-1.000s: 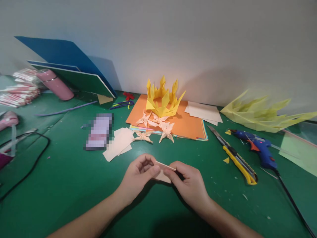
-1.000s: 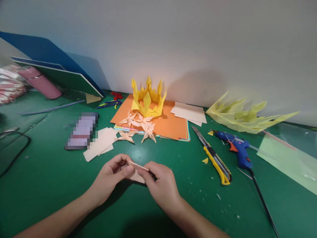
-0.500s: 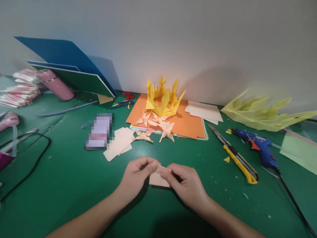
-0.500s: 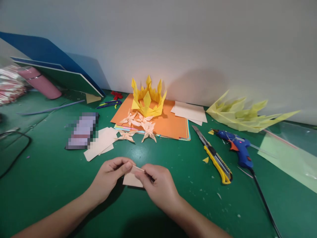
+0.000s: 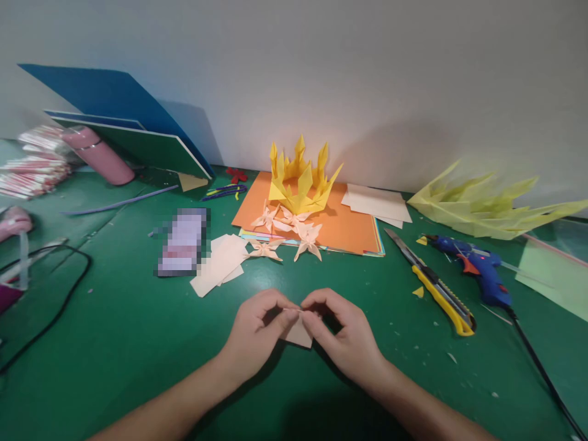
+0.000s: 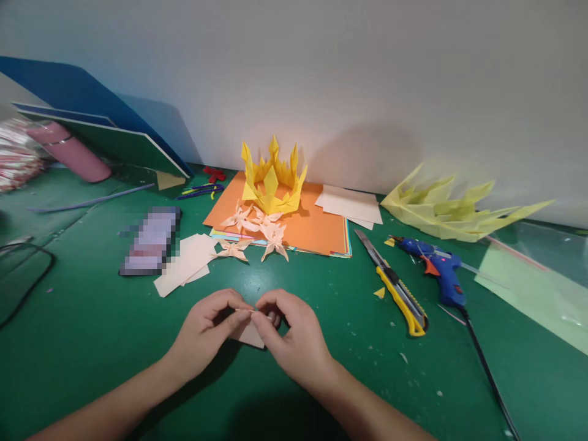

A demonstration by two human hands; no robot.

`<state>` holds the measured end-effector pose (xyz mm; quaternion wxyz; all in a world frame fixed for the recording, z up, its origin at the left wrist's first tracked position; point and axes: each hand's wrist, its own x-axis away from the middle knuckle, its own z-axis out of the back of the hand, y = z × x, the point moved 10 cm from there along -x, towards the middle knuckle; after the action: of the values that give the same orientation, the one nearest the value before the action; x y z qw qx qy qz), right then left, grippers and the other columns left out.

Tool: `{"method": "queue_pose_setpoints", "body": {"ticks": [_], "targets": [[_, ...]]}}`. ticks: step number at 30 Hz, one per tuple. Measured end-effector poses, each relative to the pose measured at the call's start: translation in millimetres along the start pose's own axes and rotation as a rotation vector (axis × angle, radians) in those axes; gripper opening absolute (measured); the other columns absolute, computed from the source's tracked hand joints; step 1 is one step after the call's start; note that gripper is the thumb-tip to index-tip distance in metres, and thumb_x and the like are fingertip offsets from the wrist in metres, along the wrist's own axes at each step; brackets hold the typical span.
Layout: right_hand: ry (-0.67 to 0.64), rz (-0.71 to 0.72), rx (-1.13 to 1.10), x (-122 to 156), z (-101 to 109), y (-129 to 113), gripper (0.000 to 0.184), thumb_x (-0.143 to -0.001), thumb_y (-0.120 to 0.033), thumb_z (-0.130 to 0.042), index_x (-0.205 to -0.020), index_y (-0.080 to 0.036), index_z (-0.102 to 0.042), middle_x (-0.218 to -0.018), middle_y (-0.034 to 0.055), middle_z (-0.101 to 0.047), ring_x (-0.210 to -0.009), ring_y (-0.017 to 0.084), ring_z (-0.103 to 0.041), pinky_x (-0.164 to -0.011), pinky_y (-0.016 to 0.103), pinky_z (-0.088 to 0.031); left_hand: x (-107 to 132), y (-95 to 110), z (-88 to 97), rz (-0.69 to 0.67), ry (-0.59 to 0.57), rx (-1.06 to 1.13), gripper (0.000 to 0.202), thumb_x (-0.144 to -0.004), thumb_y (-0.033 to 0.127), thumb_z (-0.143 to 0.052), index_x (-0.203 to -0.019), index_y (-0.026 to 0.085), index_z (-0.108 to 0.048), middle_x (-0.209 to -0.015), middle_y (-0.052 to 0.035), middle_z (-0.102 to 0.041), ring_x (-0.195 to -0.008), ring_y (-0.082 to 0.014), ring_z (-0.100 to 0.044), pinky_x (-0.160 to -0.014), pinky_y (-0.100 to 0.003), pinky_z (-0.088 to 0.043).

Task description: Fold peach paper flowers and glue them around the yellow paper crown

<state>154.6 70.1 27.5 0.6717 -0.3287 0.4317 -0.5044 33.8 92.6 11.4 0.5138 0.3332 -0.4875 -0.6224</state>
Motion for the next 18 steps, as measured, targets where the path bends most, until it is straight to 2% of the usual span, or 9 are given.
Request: {"method": "queue_pose_setpoints", "body": {"ticks": [4,7,10,12,14,16,18], "targets": [[0.014,0.039,0.067,-0.7,0.2,-4.7,0.015,-0.083,-0.023,-0.048,-0.069,-0.021,-0.054,-0.062,-0.0008,-0.058,-0.055,0.011,-0.053,-0.053,0.021,-0.044,2.1,0.2,-5.6,0.007,-0.028,0.021,0.019,-0.074,0.032,-0.058,-0.060,0.019,-0.062,-0.060,0.0000,-0.059,-0.059,-0.0136,-0.051,-0.058,-0.025,-0.040],[0.007,0.040,0.091,-1.4,-0.1,-3.5,0.015,-0.082,-0.021,-0.047,-0.068,-0.021,-0.052,-0.060,-0.0018,-0.057,-0.054,0.011,-0.053,-0.053,0.021,-0.043,0.8,-4.0,-3.0,0.046,-0.022,0.070,0.020,-0.074,0.032,-0.059,-0.060,0.018,-0.061,-0.059,0.0005,-0.057,-0.057,-0.0127,-0.049,-0.057,-0.024,-0.039],[0.067,-0.006,0.079,-2.5,10.6,6.5,0.013,-0.080,-0.019,-0.046,-0.069,-0.021,-0.050,-0.059,-0.0026,-0.054,-0.053,0.011,-0.052,-0.052,0.020,-0.043,-3.4,-10.9,10.4,0.088,0.034,0.135,0.020,-0.072,0.033,-0.061,-0.060,0.018,-0.060,-0.058,0.0014,-0.056,-0.057,-0.0119,-0.048,-0.056,-0.023,-0.038],[0.145,-0.052,0.048,-2.5,22.0,16.2,0.012,-0.081,-0.019,-0.046,-0.069,-0.021,-0.048,-0.060,-0.0027,-0.053,-0.054,0.011,-0.051,-0.051,0.020,-0.043,-5.6,-15.3,24.1,0.107,0.118,0.202,0.020,-0.071,0.034,-0.063,-0.061,0.018,-0.059,-0.057,0.0025,-0.055,-0.056,-0.0109,-0.047,-0.055,-0.023,-0.038],[0.206,-0.065,-0.018,-2.1,29.2,22.0,0.012,-0.083,-0.019,-0.044,-0.071,-0.022,-0.048,-0.064,-0.0020,-0.054,-0.056,0.011,-0.053,-0.053,0.021,-0.044,-6.7,-16.5,29.3,0.116,0.144,0.234,0.022,-0.068,0.036,-0.065,-0.058,0.018,-0.058,-0.056,0.0030,-0.054,-0.055,-0.0105,-0.046,-0.055,-0.023,-0.037],[0.203,-0.037,-0.104,-2.5,26.8,21.0,0.007,-0.084,-0.020,-0.045,-0.078,-0.022,-0.048,-0.071,-0.0006,-0.057,-0.061,0.011,-0.056,-0.057,0.022,-0.047,-6.8,-16.2,24.0,0.140,0.105,0.223,0.023,-0.067,0.036,-0.065,-0.056,0.017,-0.058,-0.054,0.0028,-0.054,-0.054,-0.0105,-0.045,-0.054,-0.023,-0.037],[0.143,0.006,-0.172,-2.8,17.0,15.3,0.004,-0.083,-0.021,-0.049,-0.087,-0.022,-0.048,-0.078,0.0002,-0.059,-0.066,0.012,-0.057,-0.061,0.023,-0.049,-6.0,-13.6,15.8,0.147,0.063,0.212,0.025,-0.066,0.037,-0.066,-0.054,0.017,-0.058,-0.053,0.0027,-0.053,-0.053,-0.0106,-0.045,-0.054,-0.023,-0.037]]}}
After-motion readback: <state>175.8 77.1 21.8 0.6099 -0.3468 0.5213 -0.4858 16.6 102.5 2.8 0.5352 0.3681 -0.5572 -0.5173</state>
